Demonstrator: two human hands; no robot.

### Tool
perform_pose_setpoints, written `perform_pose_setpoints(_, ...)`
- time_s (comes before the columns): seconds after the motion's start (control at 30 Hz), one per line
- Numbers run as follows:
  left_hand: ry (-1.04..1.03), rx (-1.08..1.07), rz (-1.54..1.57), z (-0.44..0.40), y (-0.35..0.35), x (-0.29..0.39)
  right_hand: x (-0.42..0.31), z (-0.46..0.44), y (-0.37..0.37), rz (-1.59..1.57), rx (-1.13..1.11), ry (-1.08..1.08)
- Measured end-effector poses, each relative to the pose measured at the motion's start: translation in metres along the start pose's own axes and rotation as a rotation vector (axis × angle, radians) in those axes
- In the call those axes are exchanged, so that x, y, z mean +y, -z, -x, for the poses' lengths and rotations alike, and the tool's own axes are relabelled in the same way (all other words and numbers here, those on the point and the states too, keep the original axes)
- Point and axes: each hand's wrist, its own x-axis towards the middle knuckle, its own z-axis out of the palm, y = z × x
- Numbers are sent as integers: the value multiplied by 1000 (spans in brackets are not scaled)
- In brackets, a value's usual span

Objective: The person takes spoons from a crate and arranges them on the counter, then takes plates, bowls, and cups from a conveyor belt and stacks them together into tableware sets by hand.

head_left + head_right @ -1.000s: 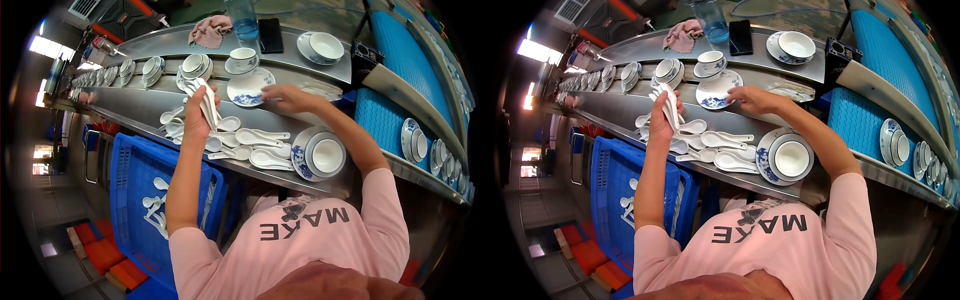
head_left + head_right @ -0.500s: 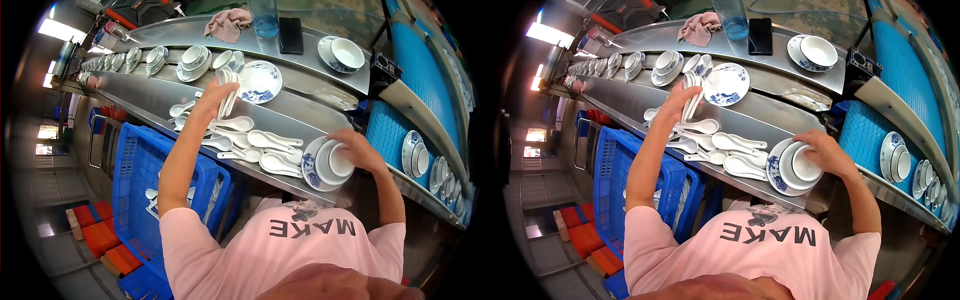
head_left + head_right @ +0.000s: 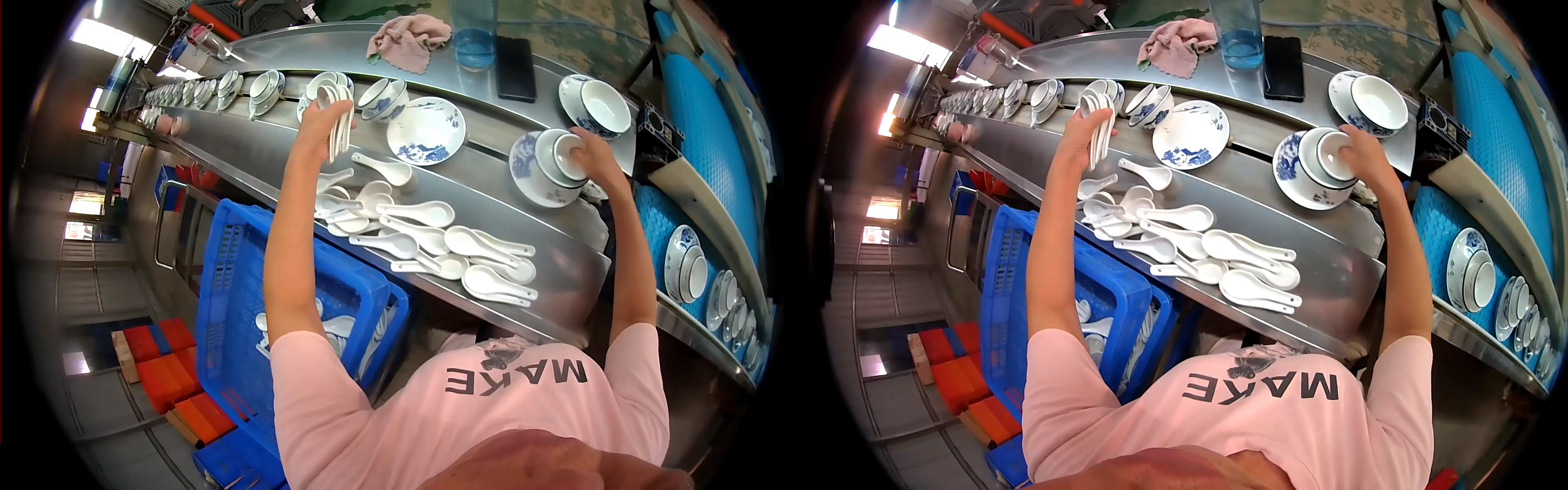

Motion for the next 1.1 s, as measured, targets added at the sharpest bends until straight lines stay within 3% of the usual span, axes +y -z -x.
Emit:
perform_pose_setpoints(0.03, 51, 14, -7, -15, 7, -4, -17, 0, -4, 135, 113, 46)
perform_pose_setpoints(0.17, 214, 15, -3, -60, 27, -25, -129, -30, -55, -9, 165, 468)
perform_pose_setpoints(0.2, 223, 10, 29, -73, 31, -36, -164, -40, -67, 206, -98, 320)
perform_pose_setpoints(0.27, 272, -4, 131, -95, 39, -50, -173, -70, -122, 291, -247, 451)
perform_pose_setpoints(0.4, 90, -113, 117, -93, 40, -39, -199, -89, -138, 213, -286, 455)
perform_pose_setpoints(0.5, 130, -146, 45, -86, 48, -33, -185, -97, -144, -62, -332, 432)
perform_pose_setpoints(0.53, 111, -215, 59, -79, 45, -30, -177, -97, -127, -133, -438, 508)
perform_pose_setpoints(0.6, 175, -339, 78, -67, 43, -20, -150, -74, -83, -432, -397, 617)
perform_pose_setpoints(0.63, 206, -401, 87, -61, 41, -14, -130, -59, -61, -501, -376, 397)
perform_pose_setpoints(0.67, 216, -463, 78, -52, 28, -9, -116, -39, -23, -391, -229, 346)
perform_pose_setpoints(0.73, 231, -494, -121, -50, 11, -21, -73, 6, 42, -625, -82, 103)
perform_pose_setpoints(0.77, 218, -517, -210, -46, 2, -19, -47, 31, 76, -305, 48, 120)
perform_pose_setpoints(0.83, 168, -464, -285, -37, -5, -12, 7, 80, 115, -156, 134, -21)
perform_pose_setpoints(0.9, 123, -471, -315, -33, 0, -8, 52, 128, 120, 93, 49, -189)
perform_pose_setpoints(0.93, 141, -476, -308, -32, 4, -5, 62, 146, 117, 395, -51, -260)
perform_pose_setpoints(1.03, 64, -377, -354, -18, 4, 7, 74, 168, 122, 262, 45, -385)
perform_pose_setpoints(1.1, 1, -343, -404, 0, -8, 18, 81, 174, 126, 184, 87, -325)
